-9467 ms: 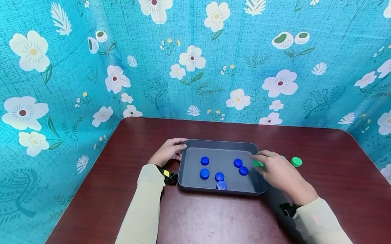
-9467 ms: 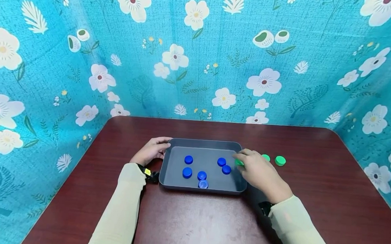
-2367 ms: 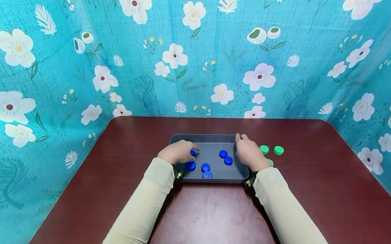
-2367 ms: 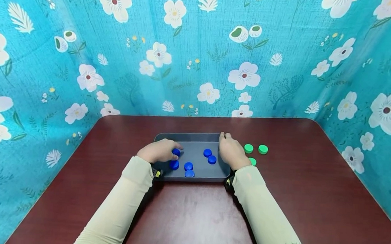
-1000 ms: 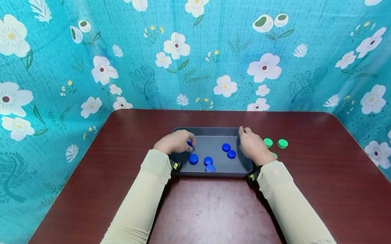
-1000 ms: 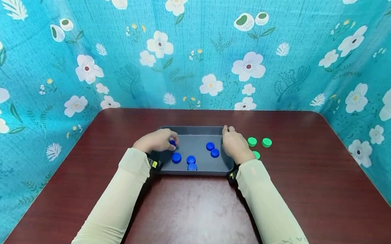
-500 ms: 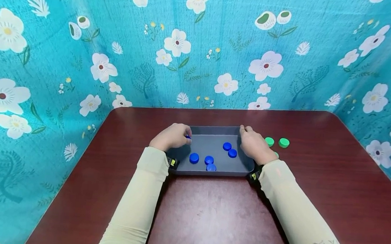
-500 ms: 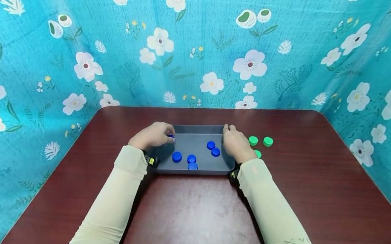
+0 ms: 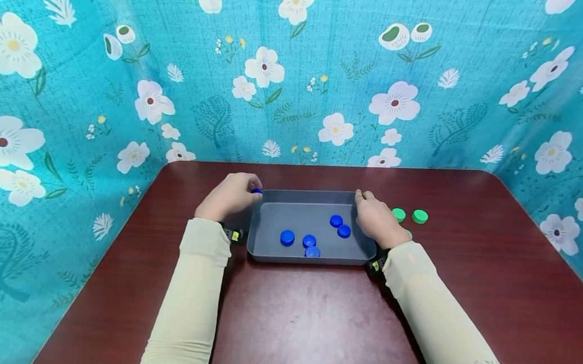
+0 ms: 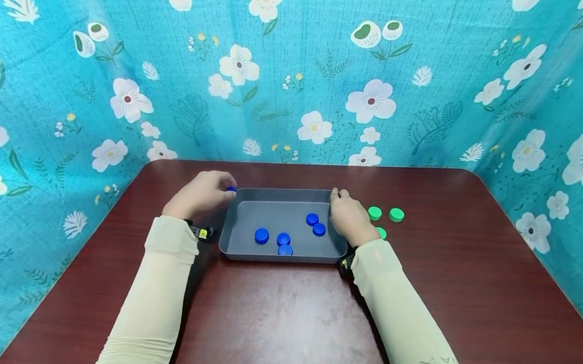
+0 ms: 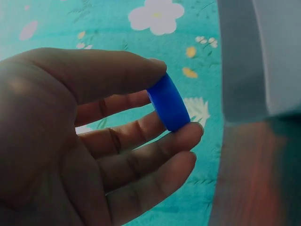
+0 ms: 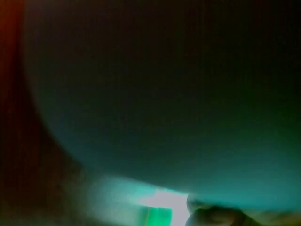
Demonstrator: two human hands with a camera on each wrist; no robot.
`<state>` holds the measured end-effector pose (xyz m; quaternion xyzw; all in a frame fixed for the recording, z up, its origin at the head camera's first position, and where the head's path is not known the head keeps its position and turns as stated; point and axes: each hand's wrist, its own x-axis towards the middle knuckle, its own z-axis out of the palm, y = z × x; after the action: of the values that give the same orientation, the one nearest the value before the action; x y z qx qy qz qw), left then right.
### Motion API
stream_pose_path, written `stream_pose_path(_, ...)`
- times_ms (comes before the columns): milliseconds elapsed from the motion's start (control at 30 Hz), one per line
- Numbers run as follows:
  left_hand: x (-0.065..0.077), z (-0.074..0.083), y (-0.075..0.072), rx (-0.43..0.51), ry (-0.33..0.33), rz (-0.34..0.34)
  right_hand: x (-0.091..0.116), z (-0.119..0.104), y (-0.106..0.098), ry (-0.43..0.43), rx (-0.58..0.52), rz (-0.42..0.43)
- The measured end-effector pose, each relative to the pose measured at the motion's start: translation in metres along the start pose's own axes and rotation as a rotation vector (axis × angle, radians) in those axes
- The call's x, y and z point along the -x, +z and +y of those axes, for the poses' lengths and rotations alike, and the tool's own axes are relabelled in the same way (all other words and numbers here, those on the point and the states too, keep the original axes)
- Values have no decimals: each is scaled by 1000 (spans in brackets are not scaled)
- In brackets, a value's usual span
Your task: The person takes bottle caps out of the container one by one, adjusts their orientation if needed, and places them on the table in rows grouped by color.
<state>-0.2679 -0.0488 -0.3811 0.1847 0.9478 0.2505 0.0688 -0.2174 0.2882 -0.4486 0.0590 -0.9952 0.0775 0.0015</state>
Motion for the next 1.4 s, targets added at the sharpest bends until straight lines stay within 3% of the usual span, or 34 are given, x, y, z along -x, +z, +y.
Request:
stream_pose_path(167, 5, -18, -9, -60, 10, 31, 1, -5, 3, 3, 0, 1)
stream_pose_path(367, 9, -38, -12, -108, -19, -5, 5, -5, 2, 12, -10, -4)
stream_pose_path(767, -7, -43, -3, -130, -51, -118, 6, 0, -7, -3, 7, 41)
stream_pose_path(1067, -11, -53, 6, -117, -75, -154, 3, 1, -4, -16, 20, 42)
stream_pose_path(1400, -13, -58, 12, -127, -71, -151, 1, -3, 0, 1, 18, 23)
